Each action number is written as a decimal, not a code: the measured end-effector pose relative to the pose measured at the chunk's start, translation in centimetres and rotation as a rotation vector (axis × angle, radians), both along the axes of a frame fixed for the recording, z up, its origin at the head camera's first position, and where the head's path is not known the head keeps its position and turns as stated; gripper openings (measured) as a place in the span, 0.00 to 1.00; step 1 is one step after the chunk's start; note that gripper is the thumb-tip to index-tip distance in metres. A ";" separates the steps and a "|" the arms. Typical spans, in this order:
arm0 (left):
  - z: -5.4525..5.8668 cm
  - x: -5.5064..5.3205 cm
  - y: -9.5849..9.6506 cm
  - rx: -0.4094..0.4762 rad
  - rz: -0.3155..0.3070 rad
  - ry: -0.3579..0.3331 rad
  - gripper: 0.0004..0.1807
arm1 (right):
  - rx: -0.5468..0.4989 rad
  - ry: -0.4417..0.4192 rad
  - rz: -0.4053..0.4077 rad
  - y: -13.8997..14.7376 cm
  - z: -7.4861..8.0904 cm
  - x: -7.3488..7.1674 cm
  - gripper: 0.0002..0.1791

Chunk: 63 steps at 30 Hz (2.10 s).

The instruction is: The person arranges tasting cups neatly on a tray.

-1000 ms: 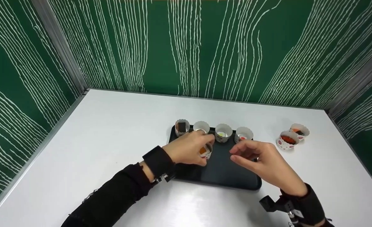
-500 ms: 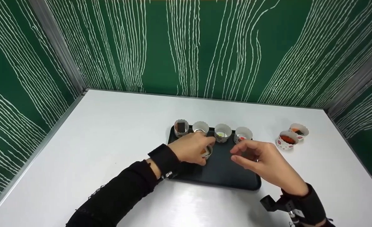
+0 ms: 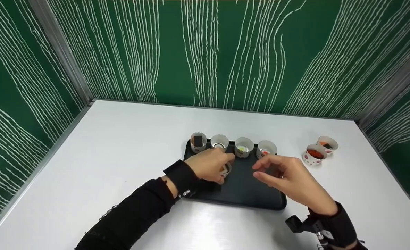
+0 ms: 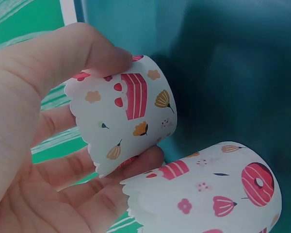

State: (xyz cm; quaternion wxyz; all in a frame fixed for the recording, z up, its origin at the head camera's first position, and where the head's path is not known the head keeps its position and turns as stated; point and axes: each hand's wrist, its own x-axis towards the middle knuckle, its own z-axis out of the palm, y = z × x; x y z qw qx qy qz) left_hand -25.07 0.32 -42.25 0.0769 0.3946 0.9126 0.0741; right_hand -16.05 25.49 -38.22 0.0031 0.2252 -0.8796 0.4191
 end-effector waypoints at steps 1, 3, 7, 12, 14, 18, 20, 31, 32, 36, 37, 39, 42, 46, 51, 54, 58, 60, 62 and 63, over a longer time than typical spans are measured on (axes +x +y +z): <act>0.0 0.0 0.0 -0.004 0.004 -0.002 0.35 | 0.002 0.004 0.000 0.0 0.0 0.0 0.04; -0.1 0.0 0.0 -0.012 0.012 -0.007 0.36 | 0.006 0.010 -0.001 0.0 -0.1 0.0 0.04; -0.1 -0.1 0.1 -0.018 0.013 -0.011 0.36 | 0.012 0.018 -0.004 0.1 -0.1 0.0 0.04; -0.2 -0.1 0.1 -0.012 0.010 -0.019 0.35 | 0.009 0.022 -0.014 0.1 -0.2 -0.1 0.05; -0.3 -0.1 0.2 -0.011 0.010 -0.024 0.35 | 0.009 0.023 -0.017 0.1 -0.3 -0.1 0.05; -0.4 -0.1 0.2 -0.010 0.009 -0.022 0.35 | 0.007 0.024 -0.016 0.1 -0.3 -0.1 0.05; -0.4 -0.1 0.2 -0.013 0.007 -0.016 0.34 | 0.007 0.032 -0.016 0.1 -0.4 -0.1 0.05; -0.5 0.0 0.3 0.000 -0.014 -0.004 0.30 | 0.008 0.021 -0.019 0.0 -0.5 -0.2 0.05; -0.5 0.0 0.3 0.001 -0.017 -0.002 0.30 | 0.009 0.014 -0.018 0.0 -0.4 -0.2 0.05; -0.5 0.0 0.2 -0.001 -0.017 -0.001 0.30 | 0.007 -0.008 -0.014 0.0 -0.5 -0.2 0.05; -0.4 0.0 0.2 -0.002 -0.013 -0.005 0.31 | 0.005 -0.010 -0.013 0.0 -0.5 -0.2 0.05; -0.4 0.0 0.2 -0.003 -0.007 -0.011 0.31 | 0.000 -0.014 -0.009 0.0 -0.5 -0.2 0.05; -0.3 0.1 0.1 -0.002 -0.005 -0.012 0.32 | -0.004 -0.023 -0.005 0.0 -0.6 -0.3 0.05; -0.1 0.2 0.0 0.014 -0.011 0.000 0.32 | 0.003 -0.024 -0.009 0.1 -0.6 -0.3 0.05; 0.4 0.3 -0.3 0.067 -0.008 0.009 0.36 | 0.013 -0.009 -0.010 0.1 -0.6 -0.5 0.05; 0.7 0.4 -0.6 0.110 -0.009 0.027 0.37 | 0.023 -0.001 -0.014 0.2 -0.7 -0.5 0.05; 1.1 0.9 -1.2 0.177 -0.005 0.078 0.36 | 0.037 0.001 -0.030 0.3 -0.7 -0.6 0.05; 1.3 1.2 -1.5 0.213 0.000 0.097 0.35 | 0.044 0.000 -0.039 0.3 -0.7 -0.6 0.05; 1.6 1.6 -2.0 0.252 0.005 0.109 0.35 | 0.050 -0.002 -0.045 0.4 -0.6 -0.6 0.05; 1.7 1.7 -2.2 0.271 0.006 0.117 0.35 | 0.051 -0.003 -0.046 0.4 -0.6 -0.7 0.05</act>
